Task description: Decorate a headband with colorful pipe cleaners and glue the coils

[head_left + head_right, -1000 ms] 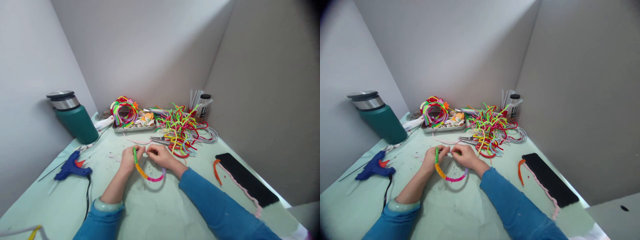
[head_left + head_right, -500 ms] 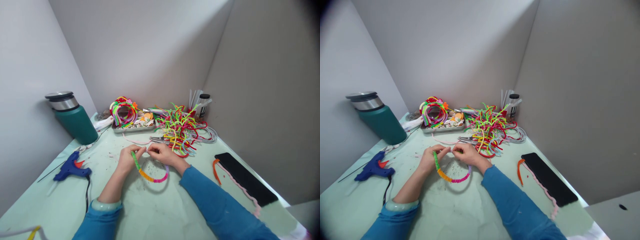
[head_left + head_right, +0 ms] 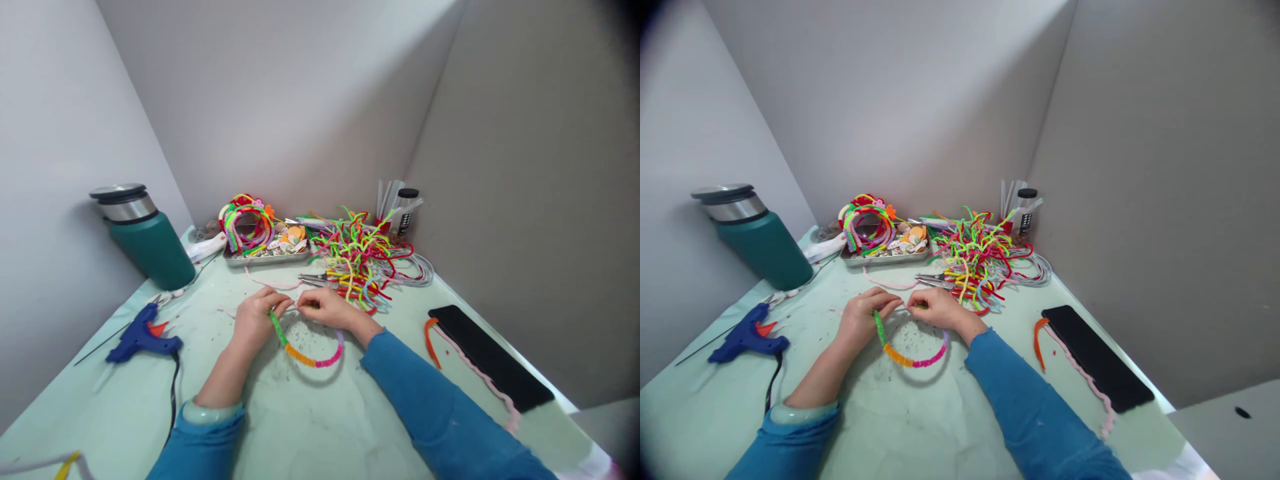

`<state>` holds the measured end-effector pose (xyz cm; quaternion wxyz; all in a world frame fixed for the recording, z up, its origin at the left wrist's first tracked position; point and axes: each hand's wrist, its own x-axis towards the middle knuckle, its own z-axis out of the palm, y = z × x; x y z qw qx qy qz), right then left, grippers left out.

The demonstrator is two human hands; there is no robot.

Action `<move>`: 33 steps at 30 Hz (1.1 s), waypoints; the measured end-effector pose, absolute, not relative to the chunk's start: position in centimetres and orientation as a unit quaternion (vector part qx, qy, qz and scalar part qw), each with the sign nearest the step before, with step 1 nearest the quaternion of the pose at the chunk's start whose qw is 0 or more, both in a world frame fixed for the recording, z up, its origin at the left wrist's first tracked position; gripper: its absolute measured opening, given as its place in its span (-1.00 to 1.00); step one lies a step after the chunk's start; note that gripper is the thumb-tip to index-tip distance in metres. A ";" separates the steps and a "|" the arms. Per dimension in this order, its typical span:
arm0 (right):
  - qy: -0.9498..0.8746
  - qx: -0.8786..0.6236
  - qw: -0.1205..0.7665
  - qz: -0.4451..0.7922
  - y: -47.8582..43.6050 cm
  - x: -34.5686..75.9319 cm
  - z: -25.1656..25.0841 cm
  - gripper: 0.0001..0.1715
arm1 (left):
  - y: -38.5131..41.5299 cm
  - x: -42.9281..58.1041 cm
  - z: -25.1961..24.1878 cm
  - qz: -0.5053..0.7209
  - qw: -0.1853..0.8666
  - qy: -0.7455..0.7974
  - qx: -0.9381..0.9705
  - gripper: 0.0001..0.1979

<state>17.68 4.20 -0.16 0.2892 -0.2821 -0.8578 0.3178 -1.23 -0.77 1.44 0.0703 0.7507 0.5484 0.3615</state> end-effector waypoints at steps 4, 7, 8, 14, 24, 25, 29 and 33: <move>-0.838 -0.268 0.279 0.386 4.1 17.7 0.0 -0.82 | -0.5 -1.1 1.7 0.391 0.158 0.550 0.721 -0.78; -0.824 -0.257 0.276 0.423 4.0 17.8 0.2 -0.80 | -0.5 -1.0 2.2 0.382 0.294 0.571 0.664 -0.72; -0.821 -0.256 0.276 0.430 4.0 17.8 0.2 -0.79 | -0.5 -1.0 2.4 0.378 0.336 0.577 0.641 -0.69; -0.816 -0.255 0.269 0.443 4.0 17.9 0.4 -0.75 | -0.9 -1.1 2.8 0.357 0.461 0.597 0.551 -0.62; -0.783 -0.257 0.263 0.502 3.5 17.6 0.7 -0.77 | -0.5 -1.0 2.2 0.353 0.399 0.597 0.600 -0.67; -0.768 -0.260 0.263 0.523 3.4 17.5 0.7 -0.76 | -0.5 -1.0 2.2 0.353 0.399 0.598 0.599 -0.66; -0.716 -0.241 0.287 0.590 3.3 17.3 0.6 -0.69 | -0.5 -0.9 2.3 0.359 0.399 0.605 0.588 -0.64; -0.705 -0.221 0.289 0.609 3.1 17.1 0.9 -0.69 | -0.7 -0.7 2.6 0.366 0.420 0.608 0.566 -0.63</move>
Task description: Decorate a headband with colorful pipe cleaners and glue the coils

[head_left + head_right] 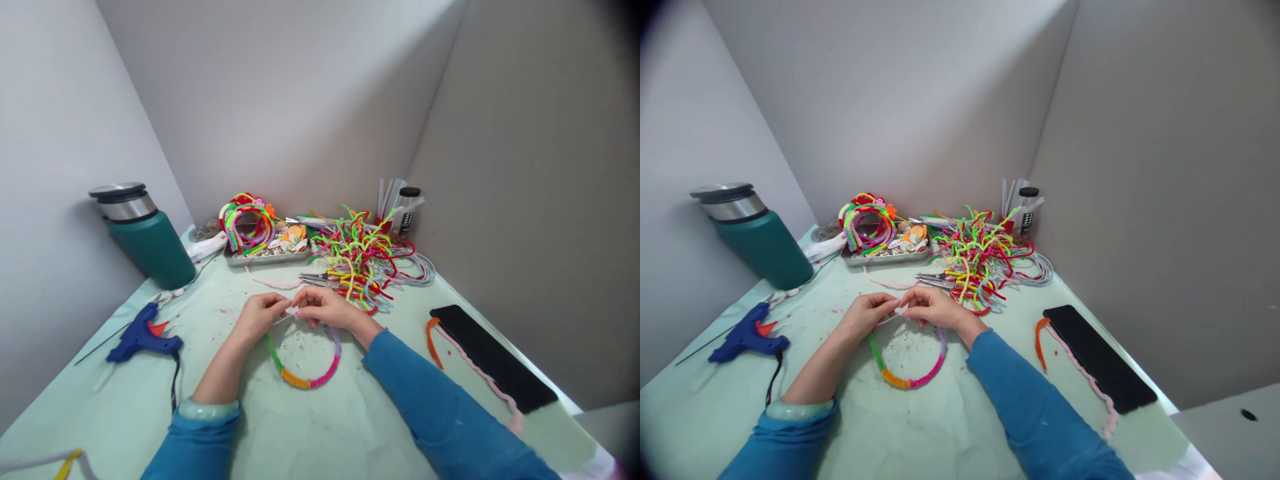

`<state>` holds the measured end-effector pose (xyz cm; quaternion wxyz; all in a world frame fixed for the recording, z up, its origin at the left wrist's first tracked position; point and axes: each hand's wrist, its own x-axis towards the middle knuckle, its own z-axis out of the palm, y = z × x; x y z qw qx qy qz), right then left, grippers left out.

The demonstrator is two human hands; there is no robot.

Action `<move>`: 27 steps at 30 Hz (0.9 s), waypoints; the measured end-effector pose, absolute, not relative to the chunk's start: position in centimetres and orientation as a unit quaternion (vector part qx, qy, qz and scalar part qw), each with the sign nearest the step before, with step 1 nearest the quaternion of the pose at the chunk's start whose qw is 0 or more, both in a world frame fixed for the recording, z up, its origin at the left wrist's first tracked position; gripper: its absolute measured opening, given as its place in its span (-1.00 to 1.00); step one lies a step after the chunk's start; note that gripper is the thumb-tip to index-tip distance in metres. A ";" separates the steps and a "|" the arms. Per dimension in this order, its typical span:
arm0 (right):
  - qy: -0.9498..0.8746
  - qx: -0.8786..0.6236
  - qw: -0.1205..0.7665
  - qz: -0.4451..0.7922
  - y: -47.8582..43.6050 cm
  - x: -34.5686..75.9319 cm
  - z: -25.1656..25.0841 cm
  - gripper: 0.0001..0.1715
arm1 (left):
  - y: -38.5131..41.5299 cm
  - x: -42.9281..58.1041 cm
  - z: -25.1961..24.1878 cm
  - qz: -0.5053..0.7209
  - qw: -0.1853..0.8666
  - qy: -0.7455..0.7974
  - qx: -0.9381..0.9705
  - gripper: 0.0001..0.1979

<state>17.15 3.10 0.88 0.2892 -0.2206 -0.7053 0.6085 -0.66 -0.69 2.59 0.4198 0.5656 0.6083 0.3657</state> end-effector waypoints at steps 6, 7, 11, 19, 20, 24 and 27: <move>-0.710 -0.223 0.288 0.602 2.6 17.1 1.7 -0.67 | -0.7 -0.9 2.5 0.354 0.496 0.590 0.530 -0.57; -0.712 -0.227 0.287 0.599 2.6 17.0 1.7 -0.67 | -0.7 -1.0 2.4 0.357 0.500 0.587 0.527 -0.57; -0.714 -0.238 0.303 0.585 2.8 17.0 1.3 -0.71 | -0.5 -1.0 2.1 0.364 0.493 0.580 0.537 -0.57; -0.699 -0.257 0.355 0.566 3.3 16.8 0.6 -0.74 | -0.6 -0.5 2.4 0.388 0.430 0.550 0.601 -0.64; -0.697 -0.263 0.360 0.561 3.3 16.8 0.6 -0.73 | -0.6 -0.5 2.4 0.384 0.423 0.555 0.605 -0.65; -0.700 -0.277 0.378 0.539 3.3 16.8 0.7 -0.75 | -0.7 -0.6 2.5 0.381 0.411 0.566 0.605 -0.65; -0.707 -0.285 0.382 0.522 3.4 16.9 0.5 -0.77 | -0.6 -0.6 2.4 0.377 0.410 0.570 0.604 -0.65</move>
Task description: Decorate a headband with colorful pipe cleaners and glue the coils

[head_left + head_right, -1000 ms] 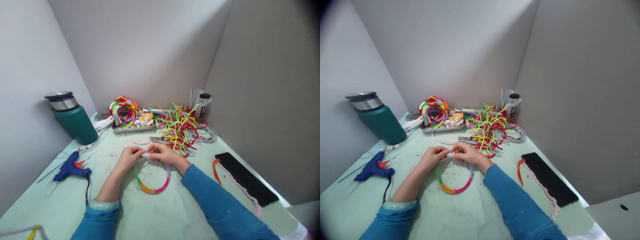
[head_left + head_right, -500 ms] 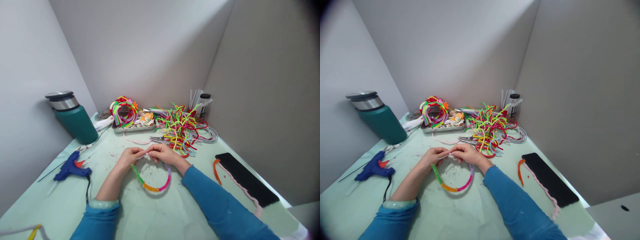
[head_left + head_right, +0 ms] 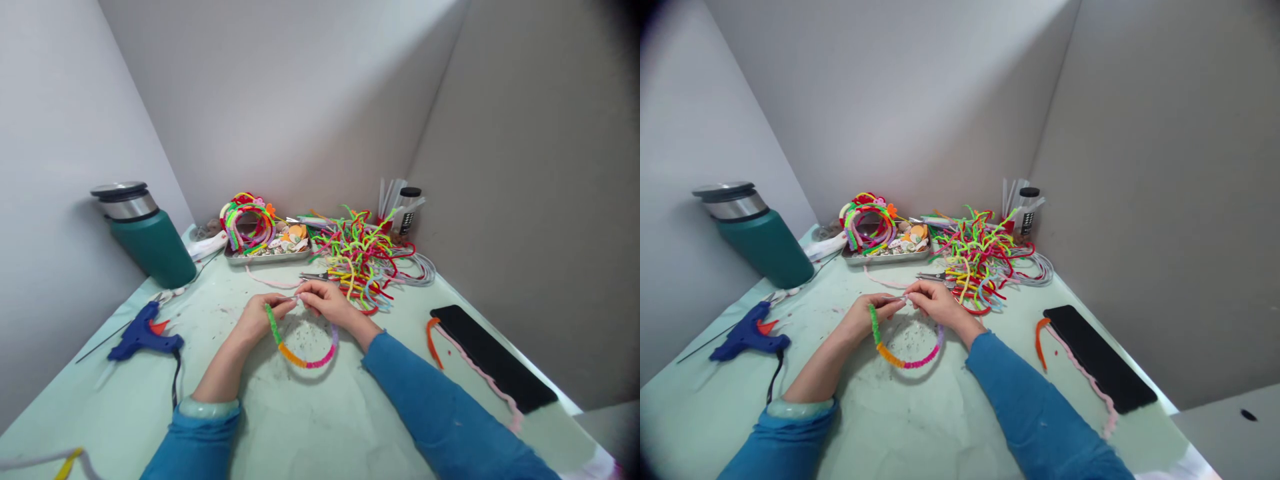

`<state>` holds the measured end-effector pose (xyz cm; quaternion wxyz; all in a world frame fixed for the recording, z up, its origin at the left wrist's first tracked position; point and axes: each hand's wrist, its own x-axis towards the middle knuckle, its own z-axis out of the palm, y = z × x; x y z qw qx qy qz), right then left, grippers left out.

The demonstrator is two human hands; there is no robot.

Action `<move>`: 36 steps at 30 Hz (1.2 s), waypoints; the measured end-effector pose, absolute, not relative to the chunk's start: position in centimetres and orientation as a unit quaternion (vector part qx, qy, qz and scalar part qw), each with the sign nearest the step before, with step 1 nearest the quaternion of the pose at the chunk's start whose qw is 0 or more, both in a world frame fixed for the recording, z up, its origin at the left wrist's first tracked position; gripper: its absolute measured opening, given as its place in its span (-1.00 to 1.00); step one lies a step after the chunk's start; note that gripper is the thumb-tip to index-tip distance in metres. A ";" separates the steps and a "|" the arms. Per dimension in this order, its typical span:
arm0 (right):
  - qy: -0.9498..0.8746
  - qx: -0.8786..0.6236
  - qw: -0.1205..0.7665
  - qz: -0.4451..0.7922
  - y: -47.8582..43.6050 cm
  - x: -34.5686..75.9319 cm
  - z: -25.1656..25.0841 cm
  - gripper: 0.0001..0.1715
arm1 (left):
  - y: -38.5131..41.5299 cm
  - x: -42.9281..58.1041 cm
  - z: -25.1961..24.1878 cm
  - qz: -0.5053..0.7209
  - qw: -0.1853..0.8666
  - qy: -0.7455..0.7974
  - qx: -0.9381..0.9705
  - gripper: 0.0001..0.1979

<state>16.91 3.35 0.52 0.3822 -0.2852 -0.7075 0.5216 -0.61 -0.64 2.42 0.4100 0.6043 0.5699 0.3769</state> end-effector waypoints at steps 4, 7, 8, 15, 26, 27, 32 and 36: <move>-0.719 -0.305 0.396 0.483 3.5 16.9 0.3 -0.79 | -0.7 -0.6 2.3 0.389 0.405 0.571 0.599 -0.65; -0.728 -0.309 0.408 0.456 3.6 16.8 0.2 -0.80 | -0.7 -0.6 2.4 0.386 0.399 0.571 0.604 -0.69; -0.730 -0.308 0.411 0.451 3.6 16.8 0.1 -0.81 | -0.7 -0.6 2.4 0.385 0.398 0.566 0.610 -0.70; -0.734 -0.309 0.423 0.432 3.7 16.7 0.2 -0.82 | -0.7 -0.6 2.4 0.367 0.362 0.578 0.632 -0.68; -0.727 -0.345 0.414 0.426 4.2 16.9 -0.3 -0.82 | -0.6 -1.3 1.8 0.349 0.209 0.597 0.692 -0.78; -0.725 -0.347 0.414 0.427 4.2 16.9 -0.2 -0.82 | -0.6 -1.4 1.7 0.356 0.197 0.594 0.694 -0.78; -0.726 -0.351 0.399 0.437 4.1 17.0 -0.1 -0.82 | -0.1 -1.7 1.4 0.419 0.123 0.535 0.723 -0.84; -0.730 -0.350 0.385 0.444 4.1 17.1 -0.2 -0.81 | 0.1 -1.9 1.3 0.447 0.110 0.494 0.737 -0.87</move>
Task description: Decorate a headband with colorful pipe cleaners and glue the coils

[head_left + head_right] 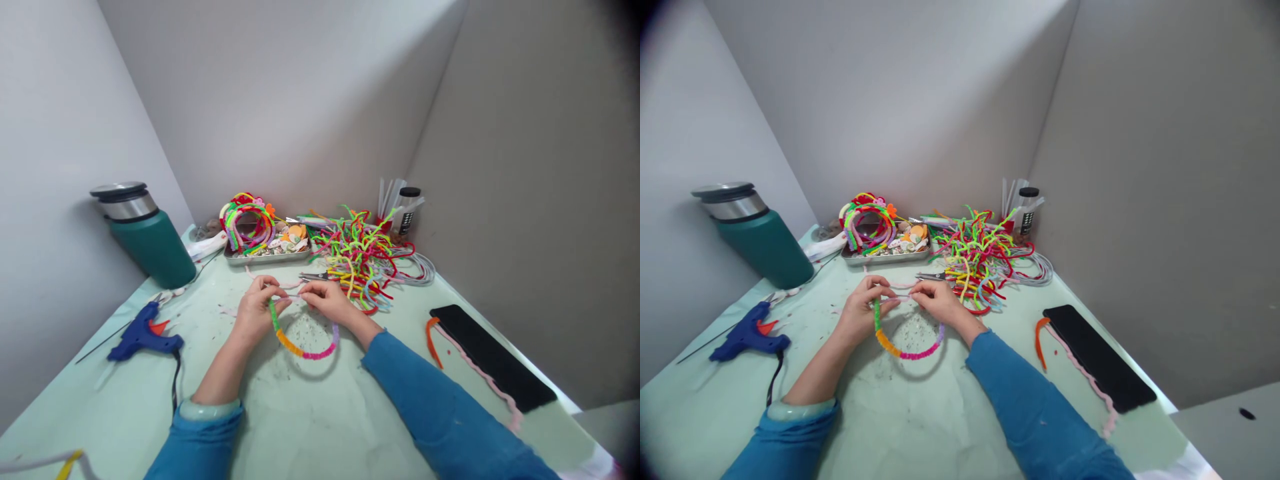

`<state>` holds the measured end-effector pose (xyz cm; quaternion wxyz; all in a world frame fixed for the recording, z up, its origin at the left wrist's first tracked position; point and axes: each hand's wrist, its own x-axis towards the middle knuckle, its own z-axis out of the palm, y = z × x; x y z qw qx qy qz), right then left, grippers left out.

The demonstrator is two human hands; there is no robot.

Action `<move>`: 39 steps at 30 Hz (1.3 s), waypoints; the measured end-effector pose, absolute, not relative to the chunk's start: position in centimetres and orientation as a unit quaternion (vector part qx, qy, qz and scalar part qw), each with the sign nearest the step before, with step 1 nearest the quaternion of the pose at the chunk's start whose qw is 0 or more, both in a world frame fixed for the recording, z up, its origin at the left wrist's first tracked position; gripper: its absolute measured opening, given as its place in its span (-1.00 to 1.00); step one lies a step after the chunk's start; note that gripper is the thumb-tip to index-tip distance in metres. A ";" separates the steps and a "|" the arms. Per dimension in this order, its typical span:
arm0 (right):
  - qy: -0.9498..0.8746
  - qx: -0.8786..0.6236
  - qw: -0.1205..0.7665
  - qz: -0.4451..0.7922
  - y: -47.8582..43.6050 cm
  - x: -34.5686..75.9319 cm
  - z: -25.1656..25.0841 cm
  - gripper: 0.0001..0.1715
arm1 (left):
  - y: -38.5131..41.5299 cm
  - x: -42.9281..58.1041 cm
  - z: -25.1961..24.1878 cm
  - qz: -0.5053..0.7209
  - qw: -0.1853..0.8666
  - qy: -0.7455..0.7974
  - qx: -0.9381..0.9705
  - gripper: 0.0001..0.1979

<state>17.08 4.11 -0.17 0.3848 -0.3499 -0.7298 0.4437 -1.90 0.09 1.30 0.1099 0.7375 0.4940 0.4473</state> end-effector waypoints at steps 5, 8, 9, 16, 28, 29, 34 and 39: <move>-0.739 -0.340 0.365 0.453 4.3 17.2 -0.6 -0.80 | 0.0 -1.8 1.5 0.444 0.138 0.465 0.753 -0.88; -0.753 -0.334 0.346 0.450 4.4 17.2 -0.6 -0.80 | -0.2 -1.5 1.5 0.434 0.165 0.486 0.741 -0.85; -0.760 -0.329 0.337 0.449 4.3 17.3 -0.6 -0.80 | -0.2 -1.4 1.6 0.429 0.177 0.497 0.733 -0.83; -0.801 -0.280 0.312 0.428 3.4 17.0 0.2 -0.82 | -0.7 -0.8 2.0 0.427 0.198 0.537 0.700 -0.82; -0.819 -0.313 0.317 0.363 2.8 16.5 0.1 -0.74 | -0.8 -0.6 1.9 0.421 0.191 0.567 0.682 -0.80; -0.819 -0.318 0.321 0.353 2.7 16.4 0.1 -0.72 | -0.9 -0.6 2.0 0.417 0.192 0.567 0.684 -0.80; -0.826 -0.322 0.331 0.324 2.5 16.2 0.3 -0.76 | -1.0 -0.5 2.1 0.412 0.186 0.564 0.691 -0.80; -0.829 -0.308 0.333 0.328 2.4 16.2 0.4 -0.82 | -0.9 -0.5 1.8 0.433 0.204 0.558 0.678 -0.77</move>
